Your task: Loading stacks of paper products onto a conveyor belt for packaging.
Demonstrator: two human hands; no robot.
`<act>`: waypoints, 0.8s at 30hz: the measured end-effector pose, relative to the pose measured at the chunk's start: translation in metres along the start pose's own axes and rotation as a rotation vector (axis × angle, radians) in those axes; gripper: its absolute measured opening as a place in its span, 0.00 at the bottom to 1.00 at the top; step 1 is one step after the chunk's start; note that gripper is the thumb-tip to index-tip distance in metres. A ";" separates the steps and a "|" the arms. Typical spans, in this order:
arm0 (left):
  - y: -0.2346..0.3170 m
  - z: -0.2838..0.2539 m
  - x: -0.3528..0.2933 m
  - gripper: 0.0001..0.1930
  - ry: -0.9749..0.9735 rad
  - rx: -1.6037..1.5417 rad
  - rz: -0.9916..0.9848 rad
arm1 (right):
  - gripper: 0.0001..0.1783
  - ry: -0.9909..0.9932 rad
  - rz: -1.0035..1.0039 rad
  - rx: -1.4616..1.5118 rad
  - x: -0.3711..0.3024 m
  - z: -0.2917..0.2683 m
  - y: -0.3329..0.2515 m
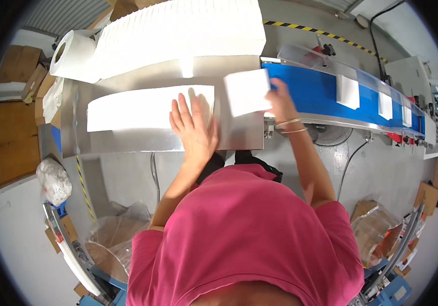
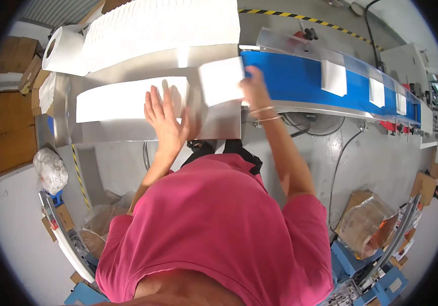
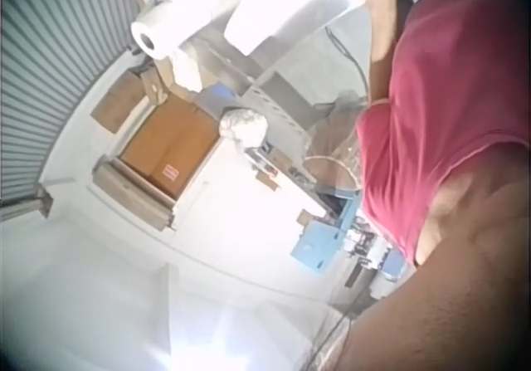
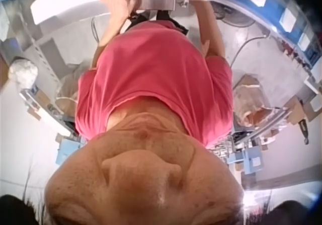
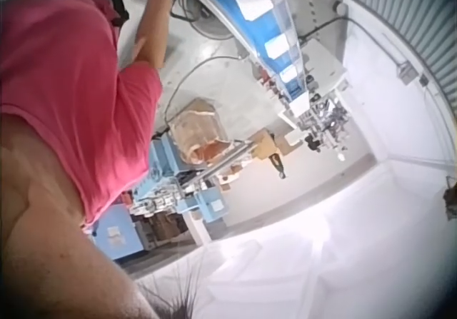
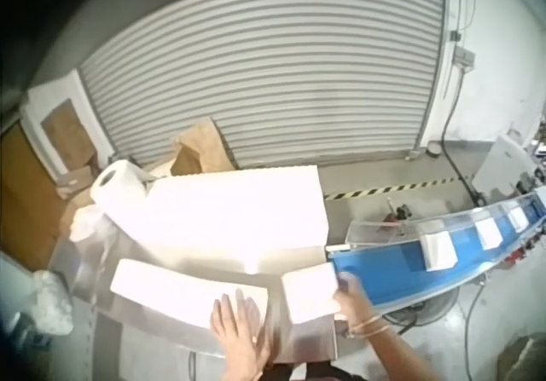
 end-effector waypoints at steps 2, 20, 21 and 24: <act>-0.012 0.002 -0.001 0.27 0.002 0.011 0.017 | 0.34 0.245 -0.143 -0.014 0.015 -0.067 0.009; -0.023 -0.005 0.007 0.25 0.037 -0.030 0.019 | 0.29 0.048 -0.222 -0.539 0.053 -0.037 0.043; -0.027 -0.003 0.010 0.25 0.027 -0.013 0.021 | 0.27 0.145 -0.519 -0.601 0.070 -0.081 0.060; -0.038 -0.005 0.001 0.23 0.015 -0.004 0.018 | 0.28 0.430 -0.295 -0.845 0.012 -0.086 -0.031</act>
Point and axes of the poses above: each hand's wrist, its own x-axis towards the middle knuckle, its own z-axis out of the palm, y = z × x, the point moved 9 cm from there along x, towards the middle knuckle, and after that the axes turned 7 degrees about -x, right-handed, at the moved point
